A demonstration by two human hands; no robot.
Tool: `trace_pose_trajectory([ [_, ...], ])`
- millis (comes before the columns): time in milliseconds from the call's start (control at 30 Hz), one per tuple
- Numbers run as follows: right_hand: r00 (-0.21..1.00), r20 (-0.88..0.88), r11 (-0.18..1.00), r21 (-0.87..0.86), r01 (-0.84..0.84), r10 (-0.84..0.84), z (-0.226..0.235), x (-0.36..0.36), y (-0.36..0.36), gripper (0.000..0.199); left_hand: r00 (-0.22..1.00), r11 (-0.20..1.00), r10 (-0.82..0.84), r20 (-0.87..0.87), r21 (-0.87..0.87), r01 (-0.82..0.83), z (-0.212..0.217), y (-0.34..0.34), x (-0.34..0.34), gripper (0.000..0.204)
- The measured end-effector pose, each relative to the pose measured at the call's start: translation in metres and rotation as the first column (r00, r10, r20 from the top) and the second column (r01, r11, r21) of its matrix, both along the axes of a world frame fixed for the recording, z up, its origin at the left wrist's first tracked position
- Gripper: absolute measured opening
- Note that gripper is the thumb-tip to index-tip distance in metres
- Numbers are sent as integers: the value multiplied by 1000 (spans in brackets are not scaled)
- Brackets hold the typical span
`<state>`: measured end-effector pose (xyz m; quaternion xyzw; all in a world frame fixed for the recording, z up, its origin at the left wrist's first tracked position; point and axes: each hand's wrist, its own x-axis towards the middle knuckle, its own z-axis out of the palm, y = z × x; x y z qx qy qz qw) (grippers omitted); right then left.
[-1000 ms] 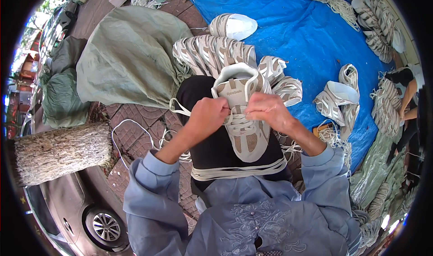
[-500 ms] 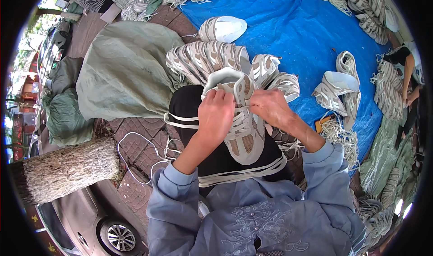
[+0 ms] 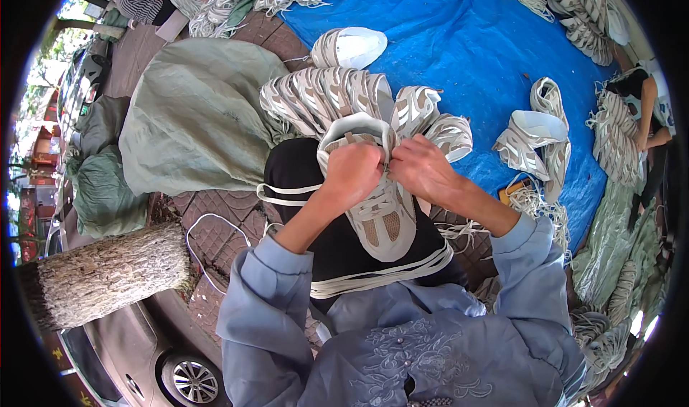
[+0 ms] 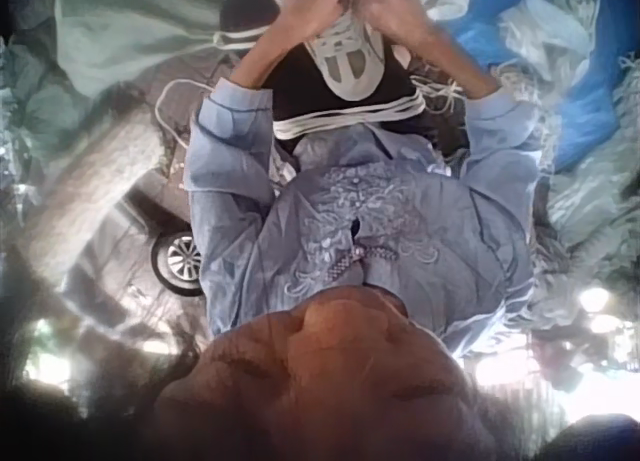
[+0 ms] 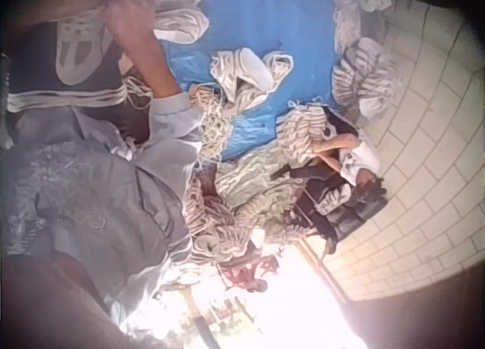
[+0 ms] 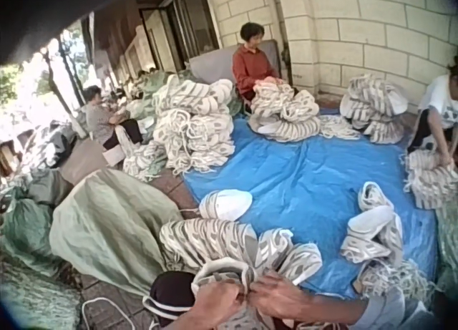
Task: The person threads white shoelaces through the eyelets of a white Reebok sneaker. They pull the laces tight and arrange them across the tongue of the shoe, working on a single shoe while surrounded by stacks of similar footwear.
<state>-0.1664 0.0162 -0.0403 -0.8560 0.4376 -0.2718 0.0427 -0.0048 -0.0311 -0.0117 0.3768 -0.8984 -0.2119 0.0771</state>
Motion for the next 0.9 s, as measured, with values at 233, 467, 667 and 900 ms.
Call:
trace_pose_trajectory([
  [233,928,369,956,287,-67,-46,8,-2,-7,14,998,989,-67,0,-135,66,29,2,32,4],
  [467,904,425,988,117,-101,42,37,41,19,16,629,288,727,-274,954,83,59,32,91,11],
  [667,865,465,953,124,-276,190,27,63,10,14,303,479,759,-576,809,341,39,38,82,12],
  [900,-9,885,861,450,-237,-465,50,-128,-51,19,-602,748,664,-443,397,532,40,-23,187,8],
])
